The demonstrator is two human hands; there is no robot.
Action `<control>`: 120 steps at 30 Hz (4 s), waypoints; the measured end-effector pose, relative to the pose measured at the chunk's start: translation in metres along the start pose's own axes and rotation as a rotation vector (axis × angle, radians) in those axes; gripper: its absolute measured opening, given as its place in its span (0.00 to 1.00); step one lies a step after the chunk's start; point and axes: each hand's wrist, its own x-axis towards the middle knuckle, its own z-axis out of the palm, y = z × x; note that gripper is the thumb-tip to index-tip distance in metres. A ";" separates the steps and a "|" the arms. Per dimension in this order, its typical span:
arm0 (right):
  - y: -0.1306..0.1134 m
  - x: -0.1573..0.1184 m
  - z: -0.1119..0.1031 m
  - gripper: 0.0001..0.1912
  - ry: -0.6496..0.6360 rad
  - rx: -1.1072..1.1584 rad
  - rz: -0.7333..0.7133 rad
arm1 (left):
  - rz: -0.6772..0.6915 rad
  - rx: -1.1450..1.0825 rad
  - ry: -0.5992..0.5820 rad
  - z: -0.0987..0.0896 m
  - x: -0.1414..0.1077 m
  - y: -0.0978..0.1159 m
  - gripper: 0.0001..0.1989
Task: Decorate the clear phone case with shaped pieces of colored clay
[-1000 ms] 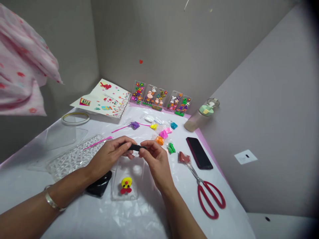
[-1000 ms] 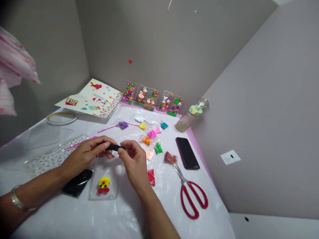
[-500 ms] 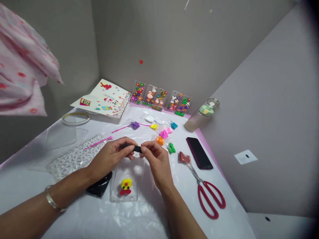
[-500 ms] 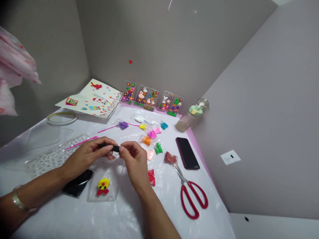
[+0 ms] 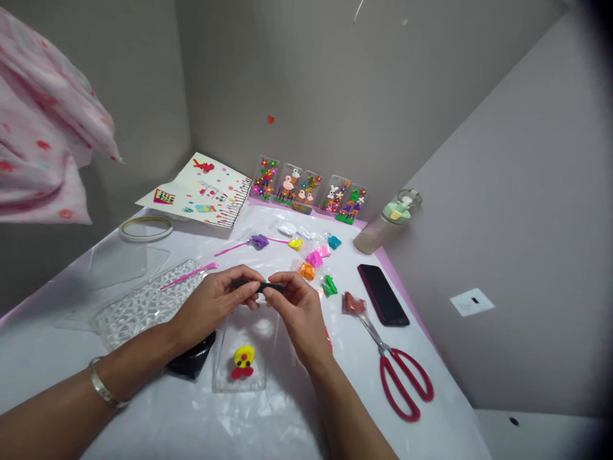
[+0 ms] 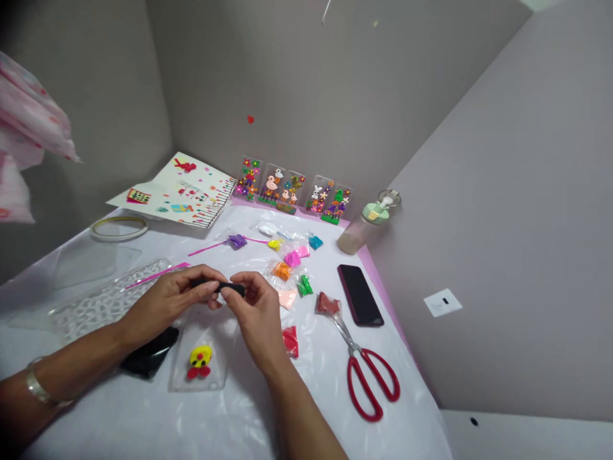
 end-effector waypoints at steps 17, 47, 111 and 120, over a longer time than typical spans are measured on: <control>0.001 0.002 -0.004 0.10 0.085 -0.023 -0.053 | -0.010 0.039 0.060 -0.003 0.002 0.004 0.17; 0.001 0.001 0.000 0.15 0.074 -0.025 -0.011 | -0.017 -0.134 0.043 -0.001 0.002 -0.009 0.18; 0.004 0.006 -0.006 0.11 0.148 0.001 -0.050 | -0.011 -0.158 0.134 -0.005 0.006 -0.001 0.24; 0.004 0.006 -0.008 0.11 0.171 0.014 -0.066 | -0.018 -0.184 0.150 -0.006 0.006 -0.002 0.21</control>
